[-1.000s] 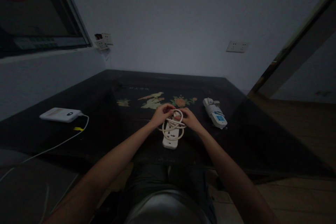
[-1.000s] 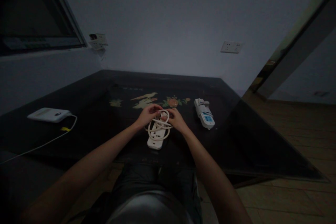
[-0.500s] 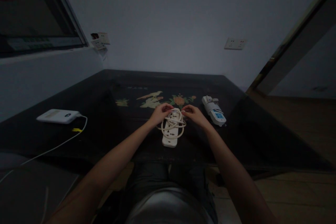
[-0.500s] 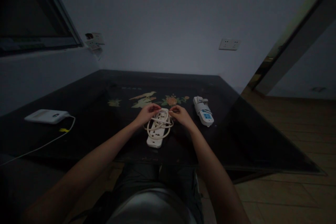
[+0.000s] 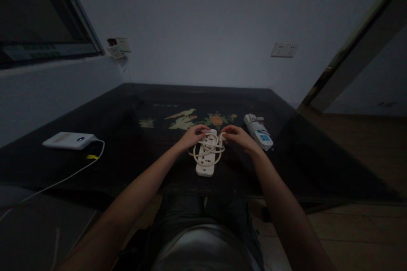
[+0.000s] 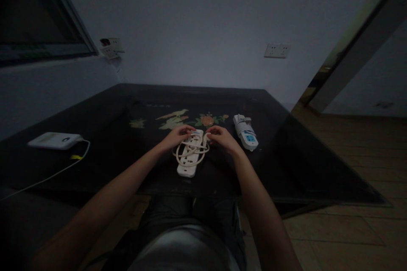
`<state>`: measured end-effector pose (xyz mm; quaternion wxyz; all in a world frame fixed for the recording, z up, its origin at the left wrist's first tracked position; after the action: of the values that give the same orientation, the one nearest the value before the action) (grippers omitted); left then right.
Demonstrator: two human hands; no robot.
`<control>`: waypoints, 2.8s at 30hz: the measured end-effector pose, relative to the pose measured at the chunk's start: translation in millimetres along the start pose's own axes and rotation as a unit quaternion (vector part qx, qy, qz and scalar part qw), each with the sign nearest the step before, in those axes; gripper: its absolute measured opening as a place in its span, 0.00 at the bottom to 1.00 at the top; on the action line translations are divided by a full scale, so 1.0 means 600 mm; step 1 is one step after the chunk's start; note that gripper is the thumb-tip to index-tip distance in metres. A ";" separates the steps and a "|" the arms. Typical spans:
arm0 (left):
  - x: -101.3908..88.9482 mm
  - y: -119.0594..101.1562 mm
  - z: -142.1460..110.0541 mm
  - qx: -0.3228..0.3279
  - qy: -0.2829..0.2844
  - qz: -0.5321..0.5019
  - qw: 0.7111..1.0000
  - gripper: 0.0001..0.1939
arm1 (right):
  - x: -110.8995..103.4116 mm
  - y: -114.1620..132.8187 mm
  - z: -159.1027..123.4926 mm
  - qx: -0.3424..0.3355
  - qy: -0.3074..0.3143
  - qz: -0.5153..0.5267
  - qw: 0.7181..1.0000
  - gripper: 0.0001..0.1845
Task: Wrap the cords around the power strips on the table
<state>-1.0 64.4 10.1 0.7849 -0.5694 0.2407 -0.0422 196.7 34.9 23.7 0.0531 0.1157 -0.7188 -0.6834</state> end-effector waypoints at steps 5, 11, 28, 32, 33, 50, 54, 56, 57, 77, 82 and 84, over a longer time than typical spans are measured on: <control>-0.006 -0.051 -0.017 0.153 -0.055 0.133 0.978 0.10 | 0.004 -0.004 -0.005 0.029 0.060 0.046 0.997 0.17; 0.027 -0.124 -0.062 0.346 0.087 0.305 0.883 0.14 | -0.001 -0.005 -0.001 0.003 0.040 0.043 0.998 0.16; 0.030 -0.113 -0.063 0.334 0.122 0.362 0.862 0.12 | 0.006 -0.007 -0.001 0.027 0.074 0.109 0.991 0.15; 0.028 -0.112 -0.061 0.343 0.103 0.359 0.862 0.10 | 0.014 -0.004 0.002 -0.005 0.040 0.078 0.996 0.15; 0.029 -0.111 -0.061 0.346 0.101 0.358 0.861 0.10 | 0.016 -0.003 0.002 -0.016 0.031 0.065 0.997 0.15; 0.035 -0.103 -0.065 0.333 0.009 0.353 0.875 0.11 | 0.033 0.012 0.004 -0.129 0.037 -0.127 0.983 0.17; 0.036 -0.107 -0.065 0.332 0.004 0.349 0.876 0.11 | 0.032 0.018 0.000 -0.139 0.051 -0.153 0.977 0.24; 0.036 -0.107 -0.064 0.328 0.001 0.346 0.879 0.11 | 0.034 0.019 -0.003 -0.136 0.065 -0.159 0.976 0.27; 0.037 -0.106 -0.064 0.326 -0.001 0.345 0.880 0.11 | 0.035 0.020 -0.004 -0.137 0.072 -0.161 0.975 0.28; 0.036 -0.108 -0.052 0.319 0.025 0.284 0.904 0.07 | 0.059 0.018 -0.011 -0.136 0.178 -0.129 0.966 0.15; 0.041 -0.107 -0.054 0.326 0.032 0.315 0.891 0.09 | 0.059 0.015 -0.009 -0.140 0.160 -0.155 0.965 0.18; 0.039 -0.115 -0.056 0.330 0.040 0.325 0.885 0.09 | 0.054 0.013 -0.007 -0.131 0.137 -0.153 0.970 0.19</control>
<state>19.4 3.1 57.4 0.8868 -0.1655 0.4156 0.1159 165.6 23.3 28.9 0.0602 0.3091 -0.5825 -0.7493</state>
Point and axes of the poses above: each hand's wrist, its own z-axis towards the middle knuckle, its own x-axis out of the palm, y = z × x, the point moved 4 cm from there along z, towards the middle knuckle, and after that the axes turned 4 degrees about x, right-handed, at the moved point
